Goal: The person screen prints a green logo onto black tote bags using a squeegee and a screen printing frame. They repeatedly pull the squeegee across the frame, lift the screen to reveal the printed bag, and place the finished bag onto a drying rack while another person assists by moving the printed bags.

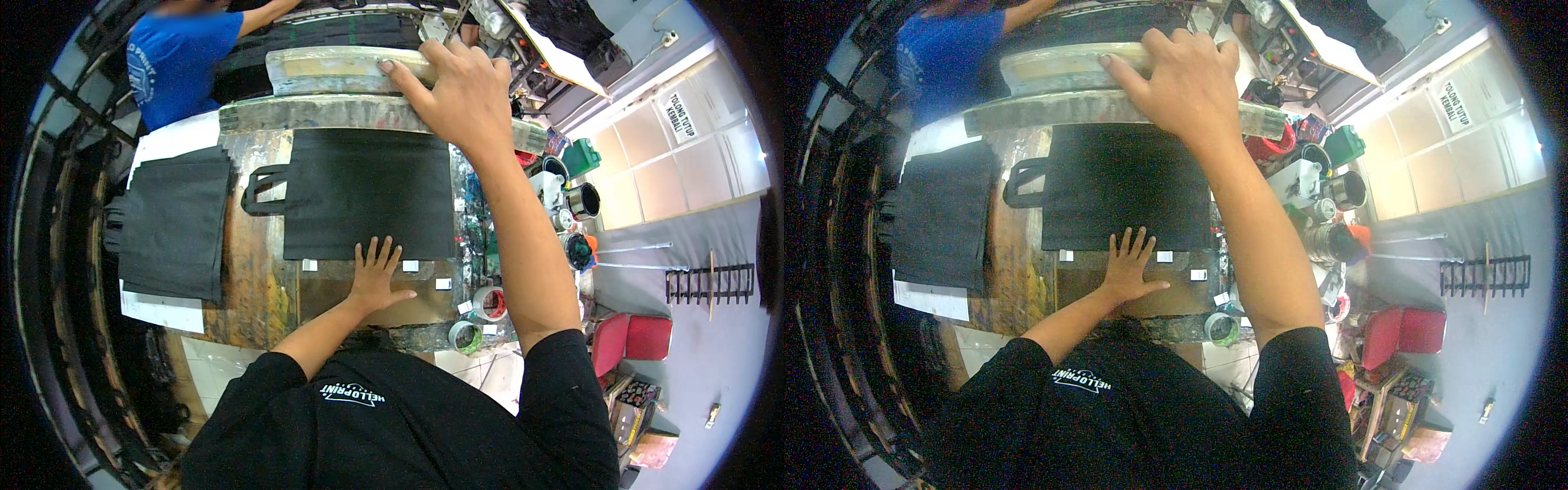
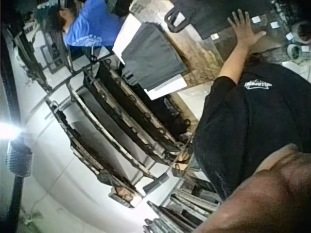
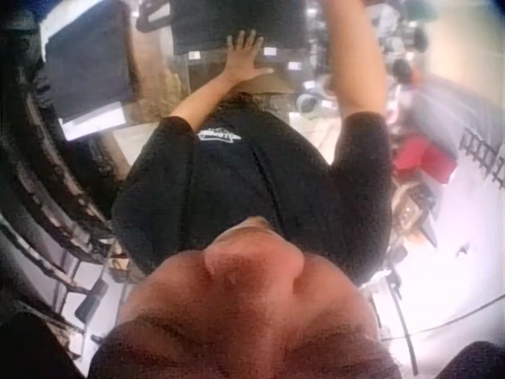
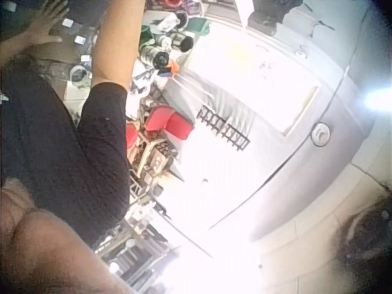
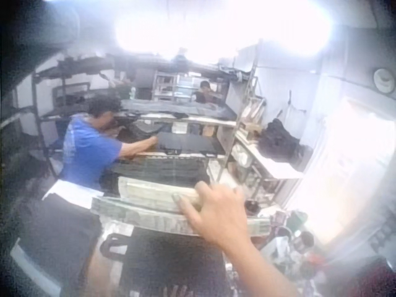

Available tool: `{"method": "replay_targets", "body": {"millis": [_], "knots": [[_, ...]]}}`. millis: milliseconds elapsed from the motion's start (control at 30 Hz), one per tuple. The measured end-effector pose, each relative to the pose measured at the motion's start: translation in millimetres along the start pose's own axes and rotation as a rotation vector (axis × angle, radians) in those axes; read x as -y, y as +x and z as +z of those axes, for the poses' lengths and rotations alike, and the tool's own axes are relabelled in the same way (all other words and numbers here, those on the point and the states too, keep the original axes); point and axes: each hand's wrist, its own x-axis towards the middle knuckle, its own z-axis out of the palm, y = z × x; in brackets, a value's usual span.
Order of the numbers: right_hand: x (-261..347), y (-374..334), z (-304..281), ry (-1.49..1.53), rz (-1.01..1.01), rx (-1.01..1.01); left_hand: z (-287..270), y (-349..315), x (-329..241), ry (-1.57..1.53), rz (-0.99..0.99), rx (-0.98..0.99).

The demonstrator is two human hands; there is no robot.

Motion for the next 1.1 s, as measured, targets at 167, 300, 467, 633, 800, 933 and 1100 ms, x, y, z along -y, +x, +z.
{"method": "replay_targets", "body": {"millis": [167, 300, 467, 633, 800, 933, 1100], "knots": [[-1, -4, -1, 0.003, 0.011, -0.007, -7, -1, -1, -0.024, 0.026, 0.056], [4, -2, -5, -0.016, -0.001, -0.006, -6, -5, 4, 0.01, 0.066, 0.04], [8, -4, -10, -0.016, 0.016, 0.039, 0, -13, 12, 0.023, 0.127, 0.059], [8, -3, -16, -0.023, 0.03, 0.054, -21, -5, 10, 0.116, 0.139, 0.249], [14, -9, -19, -0.024, 0.019, 0.043, -119, 5, 12, -0.472, -0.141, 0.081], [28, -53, -15, 0.006, 0.015, 0.066, -200, -14, 54, -1.681, 0.032, -0.628], [39, -147, -4, 0.031, -0.014, 0.366, -242, -70, 60, -2.068, -0.448, -0.469]]}}
